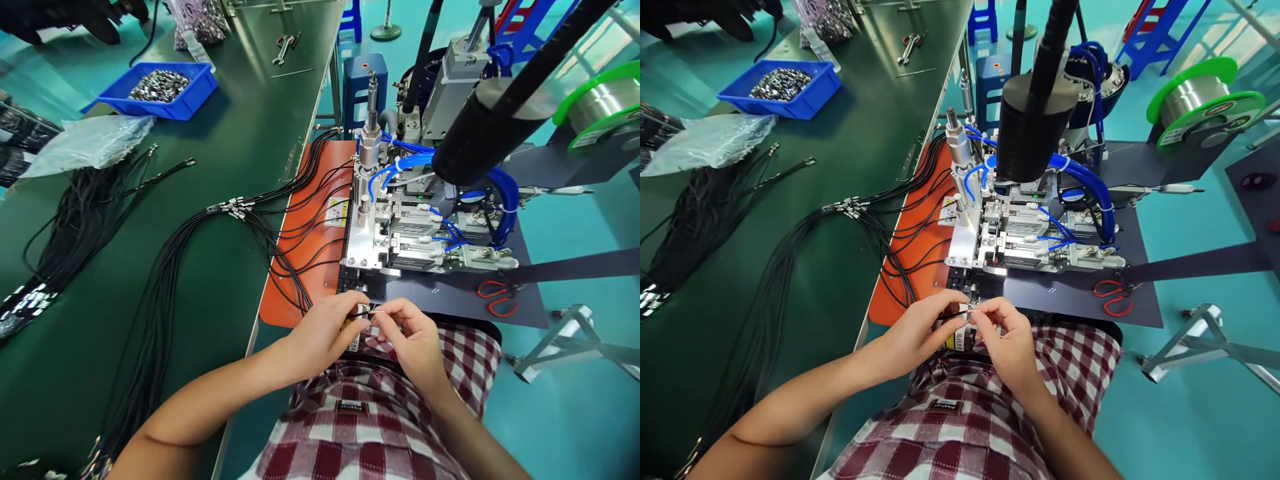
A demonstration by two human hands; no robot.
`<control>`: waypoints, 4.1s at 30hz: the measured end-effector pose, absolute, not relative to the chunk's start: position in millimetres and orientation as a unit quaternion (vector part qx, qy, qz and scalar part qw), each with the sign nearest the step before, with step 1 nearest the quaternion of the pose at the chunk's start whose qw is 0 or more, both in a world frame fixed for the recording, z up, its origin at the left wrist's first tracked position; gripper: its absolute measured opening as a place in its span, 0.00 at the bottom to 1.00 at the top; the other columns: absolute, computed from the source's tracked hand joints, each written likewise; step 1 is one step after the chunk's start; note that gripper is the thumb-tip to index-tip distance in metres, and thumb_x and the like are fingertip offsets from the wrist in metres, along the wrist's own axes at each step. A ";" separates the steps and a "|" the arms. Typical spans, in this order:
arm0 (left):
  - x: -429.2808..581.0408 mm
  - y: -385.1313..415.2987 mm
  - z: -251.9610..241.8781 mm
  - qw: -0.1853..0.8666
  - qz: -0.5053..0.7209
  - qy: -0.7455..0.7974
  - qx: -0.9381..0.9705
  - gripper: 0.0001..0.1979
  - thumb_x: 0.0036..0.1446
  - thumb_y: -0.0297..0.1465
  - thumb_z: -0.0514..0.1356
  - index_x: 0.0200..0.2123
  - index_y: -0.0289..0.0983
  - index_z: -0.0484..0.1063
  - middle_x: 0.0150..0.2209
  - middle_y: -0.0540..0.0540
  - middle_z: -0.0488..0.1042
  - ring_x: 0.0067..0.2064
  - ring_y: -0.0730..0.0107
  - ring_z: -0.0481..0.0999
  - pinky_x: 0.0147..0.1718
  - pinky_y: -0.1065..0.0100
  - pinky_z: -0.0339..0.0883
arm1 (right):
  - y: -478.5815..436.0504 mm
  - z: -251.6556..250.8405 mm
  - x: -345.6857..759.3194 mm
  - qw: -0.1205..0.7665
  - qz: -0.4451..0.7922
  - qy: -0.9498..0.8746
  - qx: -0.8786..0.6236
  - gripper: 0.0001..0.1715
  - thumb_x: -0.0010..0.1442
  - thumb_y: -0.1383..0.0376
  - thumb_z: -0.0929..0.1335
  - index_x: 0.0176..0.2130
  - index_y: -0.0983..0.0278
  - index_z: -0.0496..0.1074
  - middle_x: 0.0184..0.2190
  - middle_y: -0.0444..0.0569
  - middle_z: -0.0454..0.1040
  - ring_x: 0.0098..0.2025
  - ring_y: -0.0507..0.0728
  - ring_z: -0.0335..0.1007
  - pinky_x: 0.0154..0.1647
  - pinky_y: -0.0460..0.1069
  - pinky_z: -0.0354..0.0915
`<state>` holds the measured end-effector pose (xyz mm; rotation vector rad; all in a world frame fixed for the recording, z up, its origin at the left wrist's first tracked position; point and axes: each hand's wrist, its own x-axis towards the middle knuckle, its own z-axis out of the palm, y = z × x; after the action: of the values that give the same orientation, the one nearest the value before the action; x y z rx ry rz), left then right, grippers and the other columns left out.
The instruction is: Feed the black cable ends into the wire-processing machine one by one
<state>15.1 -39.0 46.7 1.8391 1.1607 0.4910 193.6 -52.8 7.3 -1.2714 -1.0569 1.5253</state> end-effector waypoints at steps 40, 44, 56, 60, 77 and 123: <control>22.9 -43.2 16.8 0.325 0.286 0.467 0.771 0.13 0.65 0.28 0.52 0.52 0.37 0.63 0.38 0.46 0.77 0.36 0.71 0.77 0.36 0.70 0.71 | -66.2 1.8 187.0 0.417 0.241 -0.671 -0.564 0.04 0.58 0.69 0.69 0.32 0.60 0.73 0.27 0.46 0.77 0.28 0.54 0.70 0.32 0.50 0.61; 25.2 -44.8 16.7 0.437 0.302 0.494 0.689 0.12 0.65 0.30 0.52 0.51 0.37 0.63 0.35 0.48 0.75 0.35 0.72 0.76 0.34 0.72 0.70 | -67.6 -2.4 188.5 0.394 0.192 -0.709 -0.553 0.04 0.57 0.69 0.70 0.32 0.60 0.73 0.26 0.46 0.78 0.27 0.54 0.71 0.31 0.50 0.59; 22.9 -47.3 9.2 0.269 0.313 0.464 0.784 0.10 0.65 0.28 0.51 0.49 0.38 0.63 0.36 0.46 0.76 0.32 0.73 0.76 0.32 0.72 0.70 | -61.8 9.1 183.1 0.444 0.502 -0.448 -0.592 0.06 0.55 0.62 0.71 0.30 0.62 0.74 0.25 0.45 0.74 0.23 0.52 0.67 0.23 0.47 0.65; 22.3 -46.8 9.4 0.211 0.307 0.448 0.813 0.11 0.64 0.26 0.52 0.49 0.37 0.63 0.35 0.46 0.77 0.31 0.71 0.76 0.31 0.71 0.69 | -61.5 13.3 185.1 0.452 0.562 -0.384 -0.577 0.07 0.53 0.62 0.72 0.32 0.63 0.75 0.24 0.44 0.73 0.21 0.50 0.65 0.21 0.46 0.67; 25.4 -50.1 12.4 0.372 0.350 0.474 0.718 0.09 0.64 0.28 0.53 0.47 0.38 0.64 0.34 0.48 0.73 0.33 0.73 0.75 0.32 0.73 0.69 | -54.7 7.8 180.7 0.452 0.704 -0.229 -0.497 0.12 0.49 0.59 0.75 0.28 0.65 0.73 0.20 0.40 0.67 0.17 0.45 0.56 0.18 0.43 0.58; 20.0 -27.0 30.0 0.749 0.250 0.479 0.382 0.13 0.49 0.37 0.66 0.30 0.32 0.70 0.15 0.56 0.62 0.16 0.83 0.57 0.16 0.77 0.47 | -38.8 -16.0 200.3 0.373 0.721 -0.421 -0.406 0.11 0.59 0.59 0.69 0.29 0.63 0.69 0.19 0.38 0.60 0.19 0.47 0.50 0.21 0.45 0.49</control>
<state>20.0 -27.0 30.0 0.8358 1.0472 0.5465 200.3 -38.8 -16.0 -1.0393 -1.0775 1.8471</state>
